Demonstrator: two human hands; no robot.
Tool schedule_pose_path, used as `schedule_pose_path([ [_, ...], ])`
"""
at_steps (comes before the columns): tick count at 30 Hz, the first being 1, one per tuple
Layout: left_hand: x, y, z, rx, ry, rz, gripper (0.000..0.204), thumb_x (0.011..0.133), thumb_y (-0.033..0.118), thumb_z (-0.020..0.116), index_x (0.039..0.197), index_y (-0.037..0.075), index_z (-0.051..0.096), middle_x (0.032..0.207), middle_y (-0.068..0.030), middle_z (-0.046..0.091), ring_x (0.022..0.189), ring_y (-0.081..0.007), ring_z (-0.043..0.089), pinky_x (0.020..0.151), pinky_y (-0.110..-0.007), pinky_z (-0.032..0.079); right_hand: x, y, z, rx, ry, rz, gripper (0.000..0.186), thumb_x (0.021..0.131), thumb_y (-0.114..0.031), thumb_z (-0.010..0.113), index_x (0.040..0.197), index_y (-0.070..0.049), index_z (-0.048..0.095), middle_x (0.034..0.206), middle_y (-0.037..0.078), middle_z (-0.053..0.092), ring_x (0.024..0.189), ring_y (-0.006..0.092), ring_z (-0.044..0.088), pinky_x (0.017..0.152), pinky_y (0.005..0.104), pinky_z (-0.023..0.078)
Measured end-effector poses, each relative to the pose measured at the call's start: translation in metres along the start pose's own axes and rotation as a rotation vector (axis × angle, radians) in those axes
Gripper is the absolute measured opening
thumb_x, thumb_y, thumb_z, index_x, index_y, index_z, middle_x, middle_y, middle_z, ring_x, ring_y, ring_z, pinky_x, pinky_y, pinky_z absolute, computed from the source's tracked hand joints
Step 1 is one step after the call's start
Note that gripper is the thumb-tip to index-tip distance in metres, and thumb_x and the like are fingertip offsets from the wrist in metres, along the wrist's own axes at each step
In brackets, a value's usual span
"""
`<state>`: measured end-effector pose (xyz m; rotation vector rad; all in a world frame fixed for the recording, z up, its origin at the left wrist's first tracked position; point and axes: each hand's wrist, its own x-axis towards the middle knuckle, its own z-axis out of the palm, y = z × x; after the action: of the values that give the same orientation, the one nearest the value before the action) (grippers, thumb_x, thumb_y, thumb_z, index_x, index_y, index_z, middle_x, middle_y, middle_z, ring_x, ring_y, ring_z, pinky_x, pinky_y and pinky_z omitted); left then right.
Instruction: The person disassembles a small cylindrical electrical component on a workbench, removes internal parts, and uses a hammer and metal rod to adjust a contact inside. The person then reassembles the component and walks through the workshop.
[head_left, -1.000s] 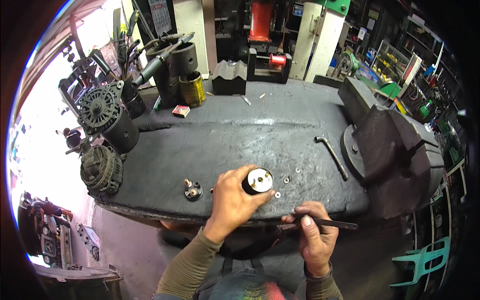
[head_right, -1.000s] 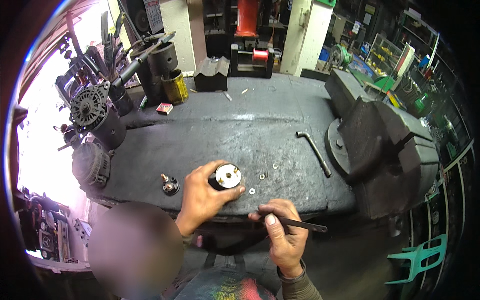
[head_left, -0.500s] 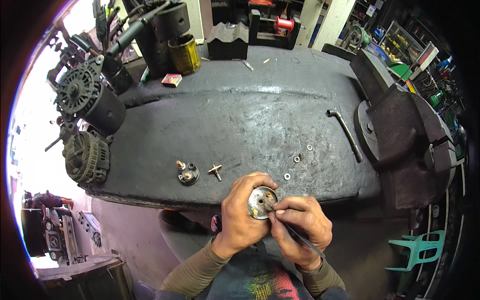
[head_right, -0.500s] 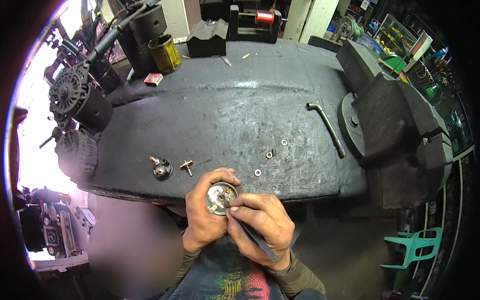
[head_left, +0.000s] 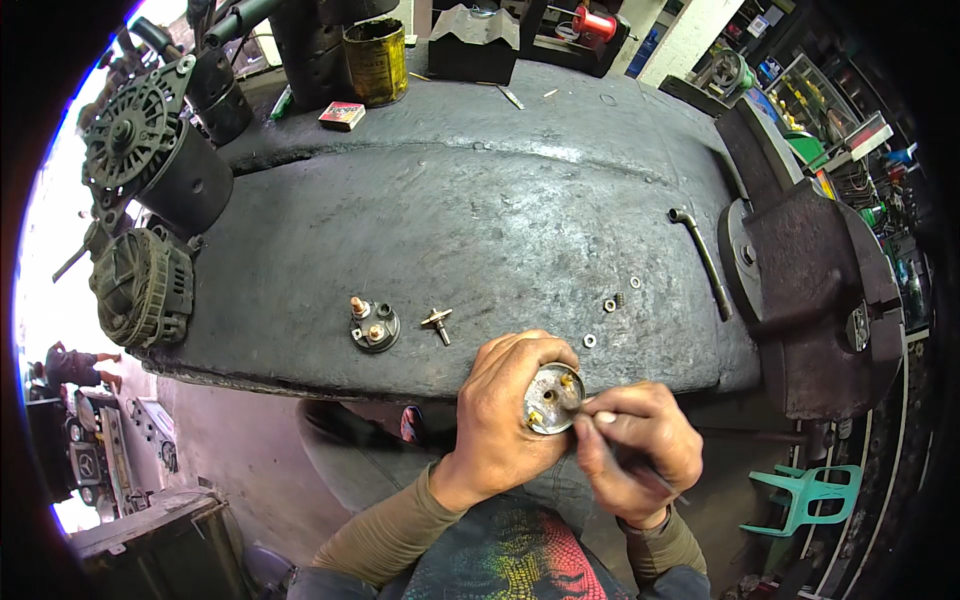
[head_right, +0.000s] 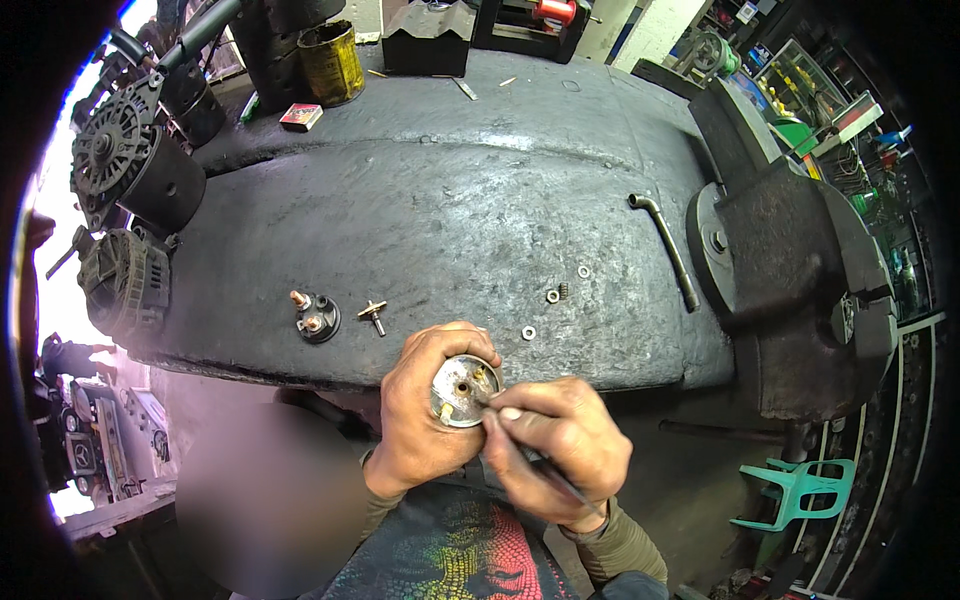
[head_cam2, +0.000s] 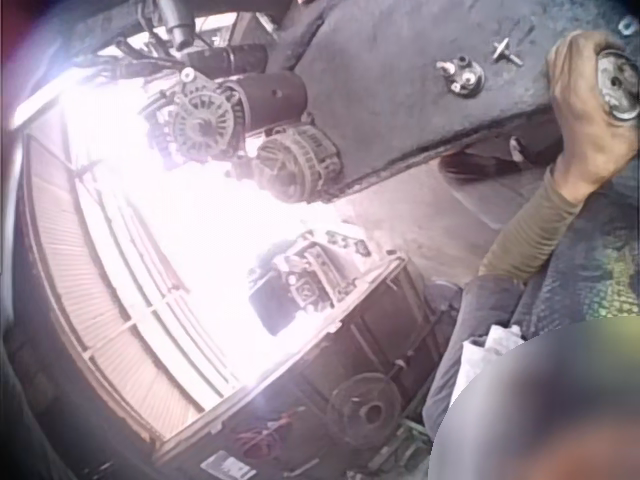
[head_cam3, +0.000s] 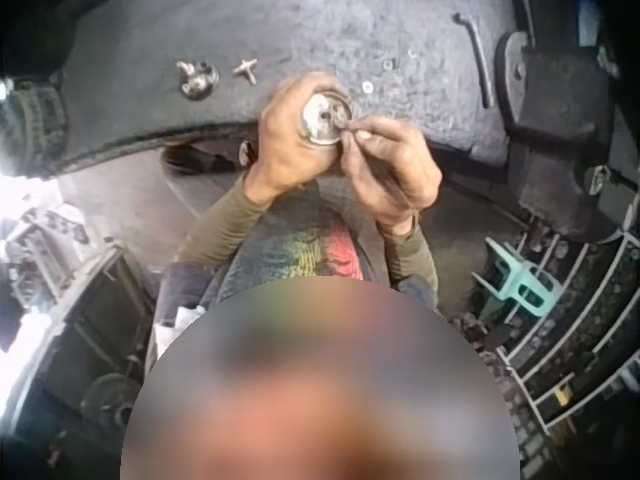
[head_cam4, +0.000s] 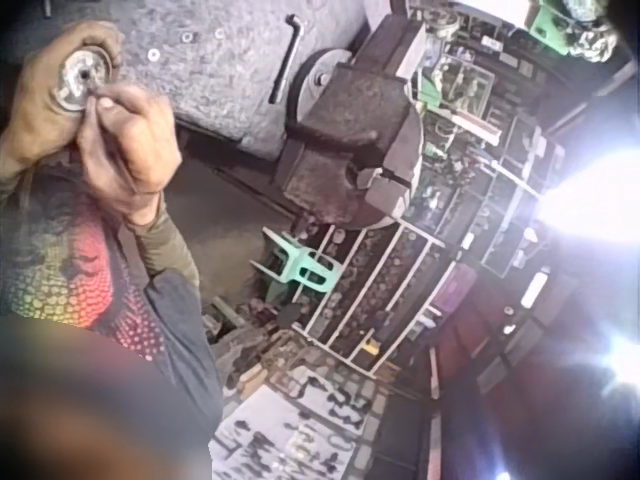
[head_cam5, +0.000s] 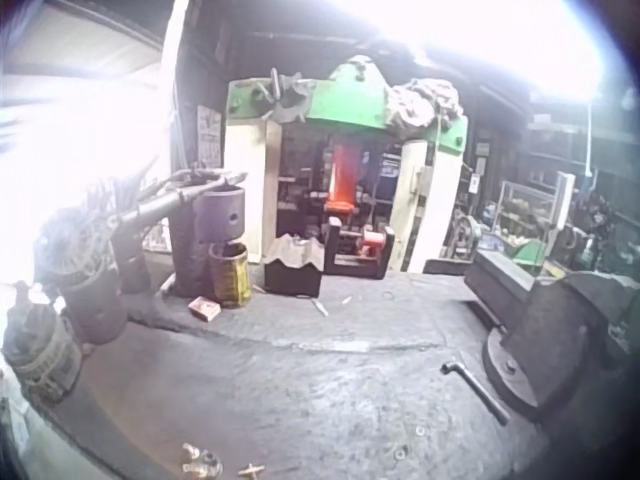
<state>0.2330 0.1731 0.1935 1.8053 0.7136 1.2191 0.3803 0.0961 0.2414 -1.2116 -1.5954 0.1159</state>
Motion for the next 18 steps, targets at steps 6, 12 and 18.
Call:
schedule_pose_path([
  [6, 0.0009, 0.0016, -0.0005, 0.010, 0.002, 0.013, 0.047, 0.071, 0.009, 0.090, 0.114, 0.007, 0.070, 0.114, -0.0094, 0.075, 0.112, -0.0285, 0.071, 0.102, -0.041, 0.053, 0.0012, -0.0017, 0.0017, 0.060, -0.105, -0.068, 0.029, 0.074, 0.011, 0.088, 0.095, -0.001, 0.072, 0.095, 0.016, 0.079, 0.077, 0.0256, 0.075, 0.067, 0.0353, 0.059],
  [12, 0.0026, 0.0006, 0.0000, -0.012, 0.012, 0.007, 0.047, 0.072, 0.011, 0.090, 0.113, 0.007, 0.069, 0.109, -0.0106, 0.074, 0.108, -0.0328, 0.071, 0.100, -0.043, 0.051, 0.0037, -0.0004, -0.0010, 0.068, -0.160, -0.111, 0.029, 0.074, 0.011, 0.086, 0.097, 0.000, 0.073, 0.097, 0.017, 0.080, 0.079, 0.0254, 0.076, 0.069, 0.0355, 0.058],
  [18, 0.0009, 0.0002, 0.0000, -0.021, 0.025, 0.024, 0.050, 0.069, 0.011, 0.089, 0.113, 0.007, 0.068, 0.108, -0.0113, 0.073, 0.108, -0.0350, 0.071, 0.100, -0.045, 0.051, 0.0034, 0.0009, -0.0001, 0.096, -0.152, -0.083, 0.026, 0.073, 0.011, 0.088, 0.091, 0.000, 0.072, 0.093, 0.017, 0.080, 0.077, 0.0248, 0.075, 0.066, 0.0351, 0.057],
])
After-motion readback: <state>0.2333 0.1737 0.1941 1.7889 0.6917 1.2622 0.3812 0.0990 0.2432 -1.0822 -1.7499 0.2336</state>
